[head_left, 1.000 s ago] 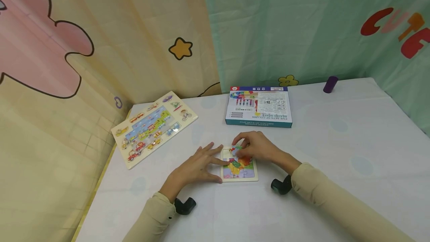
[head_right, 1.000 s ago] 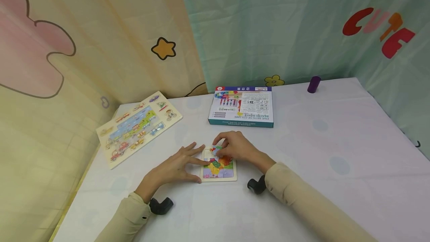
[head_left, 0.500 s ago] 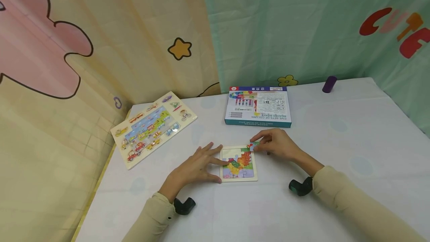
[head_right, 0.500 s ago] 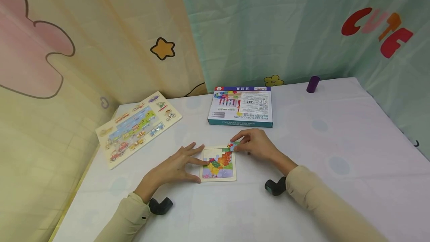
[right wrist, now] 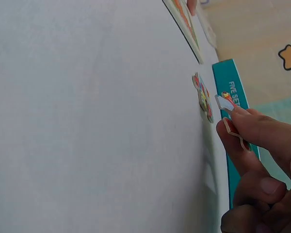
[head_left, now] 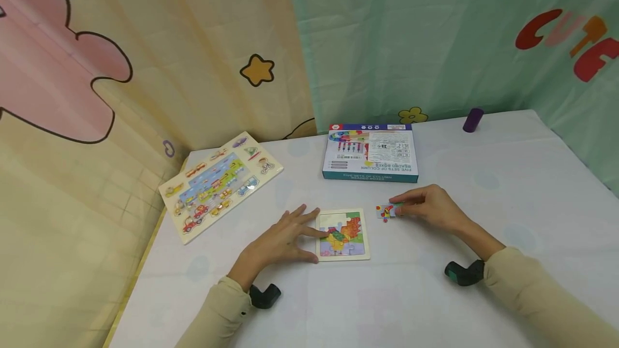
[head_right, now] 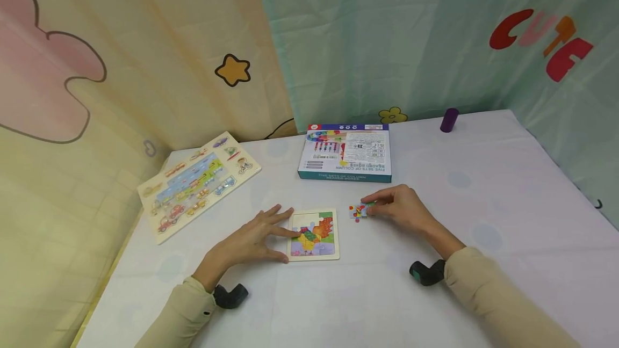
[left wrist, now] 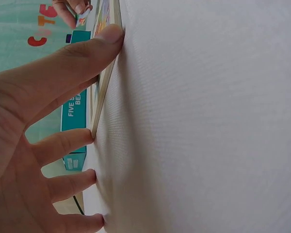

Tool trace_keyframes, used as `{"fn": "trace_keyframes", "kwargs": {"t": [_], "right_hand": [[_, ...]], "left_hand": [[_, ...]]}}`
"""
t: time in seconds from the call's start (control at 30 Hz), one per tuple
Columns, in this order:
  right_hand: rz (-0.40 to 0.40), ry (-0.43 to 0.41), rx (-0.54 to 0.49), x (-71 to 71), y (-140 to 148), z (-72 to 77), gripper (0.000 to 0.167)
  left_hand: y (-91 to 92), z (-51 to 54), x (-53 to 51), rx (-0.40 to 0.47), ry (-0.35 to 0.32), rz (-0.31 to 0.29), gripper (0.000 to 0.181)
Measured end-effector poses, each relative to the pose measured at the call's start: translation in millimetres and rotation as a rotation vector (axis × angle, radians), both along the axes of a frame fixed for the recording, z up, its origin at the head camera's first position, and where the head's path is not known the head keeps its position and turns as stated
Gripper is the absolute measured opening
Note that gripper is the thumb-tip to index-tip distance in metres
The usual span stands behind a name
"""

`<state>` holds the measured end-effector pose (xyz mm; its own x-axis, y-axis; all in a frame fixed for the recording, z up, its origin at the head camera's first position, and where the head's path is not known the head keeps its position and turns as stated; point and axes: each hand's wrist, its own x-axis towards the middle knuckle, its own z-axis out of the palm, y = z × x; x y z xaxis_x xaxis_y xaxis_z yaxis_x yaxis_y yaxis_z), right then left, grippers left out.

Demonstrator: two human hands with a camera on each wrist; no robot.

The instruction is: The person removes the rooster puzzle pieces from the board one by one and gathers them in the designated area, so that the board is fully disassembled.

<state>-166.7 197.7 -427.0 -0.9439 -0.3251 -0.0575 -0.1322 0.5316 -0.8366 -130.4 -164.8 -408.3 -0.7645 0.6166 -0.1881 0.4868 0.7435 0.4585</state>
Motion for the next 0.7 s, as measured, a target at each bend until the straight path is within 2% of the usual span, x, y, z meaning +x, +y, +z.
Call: {"fn": "trace_keyframes", "kwargs": {"t": [0.2, 0.37, 0.47, 0.7], "right_hand": [[-0.031, -0.028, 0.016, 2.3, 14, 1.0, 0.026], [-0.030, -0.027, 0.040, 2.6, 15, -1.7, 0.024], [-0.041, -0.007, 0.079, 3.6, 12, -2.3, 0.022], [-0.084, 0.098, 0.231, 6.3, 2, 1.5, 0.019]], "left_hand": [[0.3, 0.6, -0.3, -0.004, -0.003, 0.000, 0.058], [0.7, 0.0, -0.6, -0.005, 0.000, 0.002, 0.058], [0.8, -0.4, -0.4, -0.005, -0.003, 0.002, 0.057], [0.6, -0.5, 0.1, -0.001, 0.005, 0.000, 0.057]]}}
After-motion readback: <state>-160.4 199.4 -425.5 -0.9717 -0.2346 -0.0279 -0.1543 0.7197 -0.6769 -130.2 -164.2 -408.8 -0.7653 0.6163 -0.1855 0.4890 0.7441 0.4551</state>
